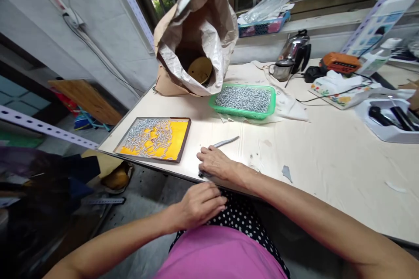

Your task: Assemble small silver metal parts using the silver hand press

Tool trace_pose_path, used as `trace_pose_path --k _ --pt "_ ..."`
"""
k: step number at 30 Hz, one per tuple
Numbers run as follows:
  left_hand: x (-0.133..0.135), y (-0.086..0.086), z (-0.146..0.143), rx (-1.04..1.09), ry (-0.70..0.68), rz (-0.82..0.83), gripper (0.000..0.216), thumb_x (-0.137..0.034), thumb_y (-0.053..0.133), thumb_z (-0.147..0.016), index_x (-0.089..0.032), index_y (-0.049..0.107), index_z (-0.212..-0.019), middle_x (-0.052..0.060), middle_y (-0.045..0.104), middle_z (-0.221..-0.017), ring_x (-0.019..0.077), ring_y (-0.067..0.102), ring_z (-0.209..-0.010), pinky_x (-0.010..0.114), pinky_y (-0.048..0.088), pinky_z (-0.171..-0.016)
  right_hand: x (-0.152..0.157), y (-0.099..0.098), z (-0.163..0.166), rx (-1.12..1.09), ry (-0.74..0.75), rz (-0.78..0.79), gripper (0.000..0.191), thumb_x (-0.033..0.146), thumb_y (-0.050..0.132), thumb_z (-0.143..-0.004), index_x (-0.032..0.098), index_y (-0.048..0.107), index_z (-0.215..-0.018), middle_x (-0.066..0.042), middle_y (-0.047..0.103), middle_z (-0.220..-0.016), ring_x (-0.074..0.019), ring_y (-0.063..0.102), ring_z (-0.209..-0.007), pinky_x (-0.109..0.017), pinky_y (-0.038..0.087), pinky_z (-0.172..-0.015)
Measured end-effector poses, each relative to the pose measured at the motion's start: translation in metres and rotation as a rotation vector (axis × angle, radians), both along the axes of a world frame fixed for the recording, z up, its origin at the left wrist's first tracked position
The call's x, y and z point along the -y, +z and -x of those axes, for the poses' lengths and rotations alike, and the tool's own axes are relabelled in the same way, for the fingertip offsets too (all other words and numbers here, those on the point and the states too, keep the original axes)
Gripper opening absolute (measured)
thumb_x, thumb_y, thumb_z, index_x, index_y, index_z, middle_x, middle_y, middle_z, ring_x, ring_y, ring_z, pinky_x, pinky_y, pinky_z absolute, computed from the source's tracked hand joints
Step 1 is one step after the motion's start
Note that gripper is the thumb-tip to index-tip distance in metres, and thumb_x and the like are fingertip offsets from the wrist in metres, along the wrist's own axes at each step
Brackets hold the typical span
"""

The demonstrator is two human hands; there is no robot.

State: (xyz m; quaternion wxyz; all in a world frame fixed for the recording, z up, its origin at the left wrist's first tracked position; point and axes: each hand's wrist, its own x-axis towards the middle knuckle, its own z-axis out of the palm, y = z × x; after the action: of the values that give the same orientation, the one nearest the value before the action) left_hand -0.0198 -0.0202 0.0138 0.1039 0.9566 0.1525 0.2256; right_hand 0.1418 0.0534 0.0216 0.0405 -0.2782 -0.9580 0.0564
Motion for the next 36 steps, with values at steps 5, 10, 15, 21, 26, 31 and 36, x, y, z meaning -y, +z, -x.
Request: trace_pose_path --k 5,10,15,21,26,31,36 --pt "-0.067 0.024 0.083 -0.095 0.760 -0.096 0.015 -0.022 0.053 -0.094 -0.018 0.067 -0.093 0.006 0.068 -0.087 0.0196 0.059 -0.085 0.032 0.048 -0.078 -0.004 -0.031 0.011 -0.139 0.048 0.000 0.014 0.019 0.051 -0.094 0.017 0.063 -0.086 -0.007 0.061 -0.089 -0.0191 0.050 -0.085 -0.032 0.036 -0.073" --pt "-0.131 0.017 0.129 -0.360 0.976 0.070 0.015 -0.024 0.057 -0.091 -0.017 0.070 -0.087 0.009 0.067 -0.091 0.0234 0.058 -0.096 0.034 0.047 -0.084 -0.009 -0.020 0.007 -0.648 -0.163 0.177 0.018 0.024 0.040 -0.099 0.018 0.057 -0.098 -0.005 0.062 -0.089 -0.0154 0.056 -0.078 -0.028 0.044 -0.071" --pt "-0.143 0.007 0.120 -0.525 0.926 0.112 0.016 -0.025 0.057 -0.090 -0.015 0.069 -0.094 0.011 0.066 -0.102 0.0246 0.057 -0.102 0.034 0.047 -0.086 -0.059 0.038 -0.047 -0.712 -0.677 -0.160 0.024 0.033 0.043 -0.097 0.018 0.061 -0.100 -0.009 0.063 -0.093 -0.0201 0.058 -0.081 -0.033 0.046 -0.073" --pt "-0.157 0.013 0.120 -0.529 0.965 0.211 0.020 -0.016 0.050 -0.090 -0.013 0.070 -0.086 0.013 0.069 -0.096 0.0237 0.061 -0.097 0.032 0.045 -0.085 -0.085 0.044 -0.093 -0.326 -0.924 -0.273 0.040 0.035 0.048 -0.092 0.017 0.057 -0.127 -0.016 0.057 -0.115 -0.0260 0.060 -0.085 -0.036 0.047 -0.065" --pt "-0.157 0.024 0.130 -0.252 1.060 0.426 0.016 -0.018 0.053 -0.085 -0.015 0.069 -0.087 0.007 0.072 -0.084 0.0184 0.065 -0.080 0.026 0.045 -0.075 -0.024 0.010 -0.063 -0.328 -0.742 -0.056 0.030 0.032 0.043 -0.097 0.019 0.065 -0.113 -0.010 0.061 -0.106 -0.0212 0.062 -0.084 -0.032 0.048 -0.069" --pt "-0.124 0.038 0.096 -0.028 0.912 0.540 0.016 -0.027 0.055 -0.085 -0.016 0.067 -0.085 0.004 0.069 -0.080 0.0156 0.063 -0.073 0.025 0.048 -0.071 0.033 -0.006 -0.042 -0.234 -0.551 0.271 0.023 0.028 0.047 -0.097 0.019 0.068 -0.099 -0.006 0.061 -0.097 -0.0163 0.062 -0.081 -0.027 0.047 -0.073" --pt "-0.088 0.028 0.047 -0.088 0.674 0.641 0.014 -0.025 0.056 -0.086 -0.016 0.067 -0.084 0.004 0.068 -0.079 0.0155 0.063 -0.071 0.026 0.049 -0.070 0.046 -0.009 -0.038 -0.073 -0.611 0.278 0.018 0.022 0.050 -0.096 0.016 0.066 -0.098 -0.008 0.062 -0.099 -0.0190 0.060 -0.089 -0.029 0.044 -0.074"
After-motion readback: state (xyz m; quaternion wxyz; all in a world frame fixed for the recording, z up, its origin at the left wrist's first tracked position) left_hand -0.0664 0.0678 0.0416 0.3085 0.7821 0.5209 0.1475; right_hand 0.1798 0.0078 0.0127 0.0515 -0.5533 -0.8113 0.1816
